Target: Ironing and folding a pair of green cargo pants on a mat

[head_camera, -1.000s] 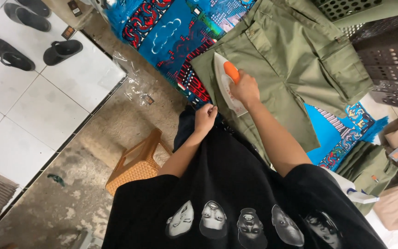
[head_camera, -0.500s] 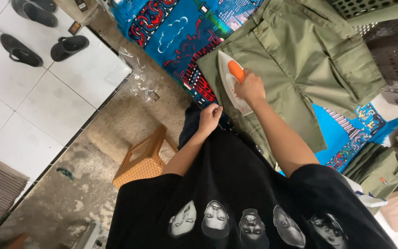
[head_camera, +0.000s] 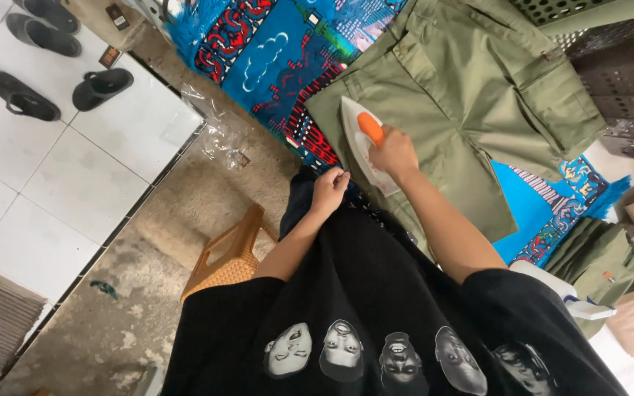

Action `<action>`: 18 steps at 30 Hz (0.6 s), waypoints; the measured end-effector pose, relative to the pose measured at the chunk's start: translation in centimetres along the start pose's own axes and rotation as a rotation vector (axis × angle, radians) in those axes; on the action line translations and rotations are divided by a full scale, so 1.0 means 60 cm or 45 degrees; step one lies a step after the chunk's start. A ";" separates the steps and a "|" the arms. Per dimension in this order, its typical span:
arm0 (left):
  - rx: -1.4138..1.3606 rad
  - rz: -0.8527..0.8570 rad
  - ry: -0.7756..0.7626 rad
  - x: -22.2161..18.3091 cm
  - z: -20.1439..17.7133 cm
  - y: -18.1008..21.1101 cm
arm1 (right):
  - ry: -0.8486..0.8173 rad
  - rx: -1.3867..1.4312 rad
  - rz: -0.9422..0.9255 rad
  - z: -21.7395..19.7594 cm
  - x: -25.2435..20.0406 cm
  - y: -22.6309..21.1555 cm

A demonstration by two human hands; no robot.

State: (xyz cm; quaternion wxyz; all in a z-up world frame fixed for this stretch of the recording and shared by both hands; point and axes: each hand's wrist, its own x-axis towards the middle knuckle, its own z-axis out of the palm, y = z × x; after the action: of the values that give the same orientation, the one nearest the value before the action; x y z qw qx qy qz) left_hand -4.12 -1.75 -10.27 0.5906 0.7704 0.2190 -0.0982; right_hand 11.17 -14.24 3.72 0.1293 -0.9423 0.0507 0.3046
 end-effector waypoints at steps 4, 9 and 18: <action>0.084 0.035 0.003 -0.012 -0.015 0.028 | -0.015 -0.162 0.005 -0.038 -0.047 0.039; 0.104 0.087 -0.020 -0.007 -0.021 0.026 | 0.212 0.027 0.194 -0.097 0.068 0.121; -0.084 -0.022 -0.232 0.018 -0.039 0.022 | -0.159 -0.032 -0.203 -0.016 -0.039 0.043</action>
State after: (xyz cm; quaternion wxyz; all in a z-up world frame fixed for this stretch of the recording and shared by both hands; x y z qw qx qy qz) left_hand -2.82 0.47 -8.89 0.6322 0.7366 0.1740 -0.1656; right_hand 9.35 -16.94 5.30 0.1442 -0.9240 -0.0366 0.3522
